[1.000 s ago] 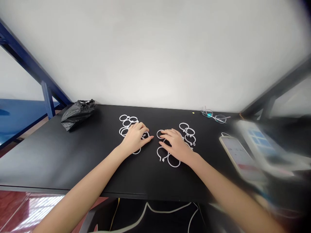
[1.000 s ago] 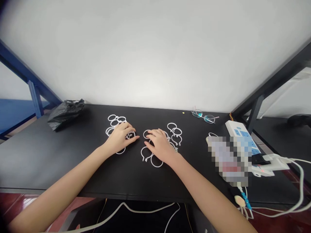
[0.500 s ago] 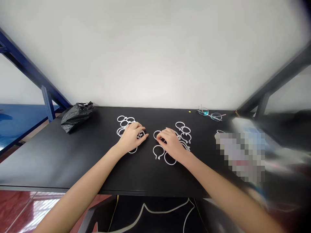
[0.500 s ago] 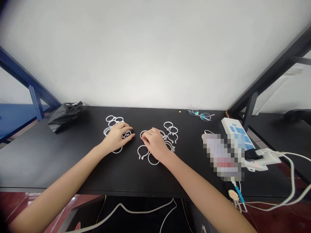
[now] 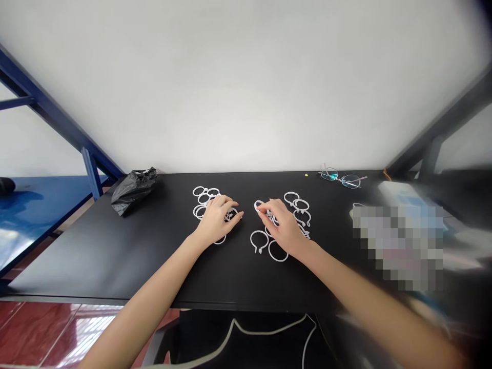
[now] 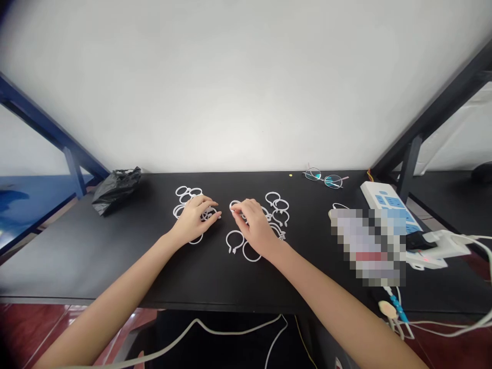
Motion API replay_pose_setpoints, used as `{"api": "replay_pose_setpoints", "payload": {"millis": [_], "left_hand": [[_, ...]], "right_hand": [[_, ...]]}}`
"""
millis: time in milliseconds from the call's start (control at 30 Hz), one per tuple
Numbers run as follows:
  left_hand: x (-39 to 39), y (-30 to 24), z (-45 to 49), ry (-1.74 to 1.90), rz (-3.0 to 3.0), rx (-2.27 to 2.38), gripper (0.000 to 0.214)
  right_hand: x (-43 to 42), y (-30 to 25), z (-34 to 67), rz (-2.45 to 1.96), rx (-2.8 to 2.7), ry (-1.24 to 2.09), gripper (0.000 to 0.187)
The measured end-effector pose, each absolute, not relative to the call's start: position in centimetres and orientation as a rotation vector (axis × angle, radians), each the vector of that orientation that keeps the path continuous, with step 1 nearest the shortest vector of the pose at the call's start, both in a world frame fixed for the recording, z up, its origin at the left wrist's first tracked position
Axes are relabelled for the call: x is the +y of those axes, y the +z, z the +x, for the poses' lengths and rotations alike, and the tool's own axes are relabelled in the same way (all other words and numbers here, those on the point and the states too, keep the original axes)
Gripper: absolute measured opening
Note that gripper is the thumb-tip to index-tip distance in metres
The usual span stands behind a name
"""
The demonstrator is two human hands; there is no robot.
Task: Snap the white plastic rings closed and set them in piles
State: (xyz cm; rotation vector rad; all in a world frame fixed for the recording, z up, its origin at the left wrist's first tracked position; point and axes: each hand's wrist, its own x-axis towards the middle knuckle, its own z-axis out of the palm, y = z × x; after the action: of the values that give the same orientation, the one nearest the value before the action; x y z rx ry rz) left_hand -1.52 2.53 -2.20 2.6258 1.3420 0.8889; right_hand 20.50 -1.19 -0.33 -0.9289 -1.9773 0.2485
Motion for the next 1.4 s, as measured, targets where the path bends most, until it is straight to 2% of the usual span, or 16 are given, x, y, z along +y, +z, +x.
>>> {"api": "replay_pose_setpoints", "payload": {"millis": [300, 500, 767, 900, 1000, 1167, 1400], "left_hand": [[2.4, -0.8, -1.8, 1.018, 2.622, 1.38, 0.026], [2.3, -0.5, -2.2, 1.106, 2.62, 1.291, 0.024], [-0.2, 0.3, -0.3, 1.168, 2.778, 0.835, 0.049], [-0.7, 0.1, 0.4, 1.154, 2.749, 0.756, 0.036], [-0.4, -0.1, 0.2, 1.22, 2.709, 0.755, 0.029], [0.2, -0.4, -0.5, 1.405, 2.64, 0.764, 0.036], [-0.4, -0.1, -0.1, 1.429, 2.551, 0.726, 0.031]], "right_hand": [[-1.9, 0.4, 20.2, -0.754, -1.937, 0.158, 0.024], [-2.8, -0.2, 19.5, -0.668, -1.915, 0.318, 0.026], [-2.9, 0.1, 19.5, -0.648, -2.026, 0.139, 0.019], [-3.2, -0.1, 19.2, -0.634, -2.046, 0.126, 0.02], [-3.4, -0.1, 18.9, -0.604, -1.967, 0.172, 0.024], [-3.9, 0.3, 18.9, -0.685, -1.849, 0.251, 0.025], [-4.0, 0.0, 18.7, -0.755, -1.715, 0.641, 0.02]]}}
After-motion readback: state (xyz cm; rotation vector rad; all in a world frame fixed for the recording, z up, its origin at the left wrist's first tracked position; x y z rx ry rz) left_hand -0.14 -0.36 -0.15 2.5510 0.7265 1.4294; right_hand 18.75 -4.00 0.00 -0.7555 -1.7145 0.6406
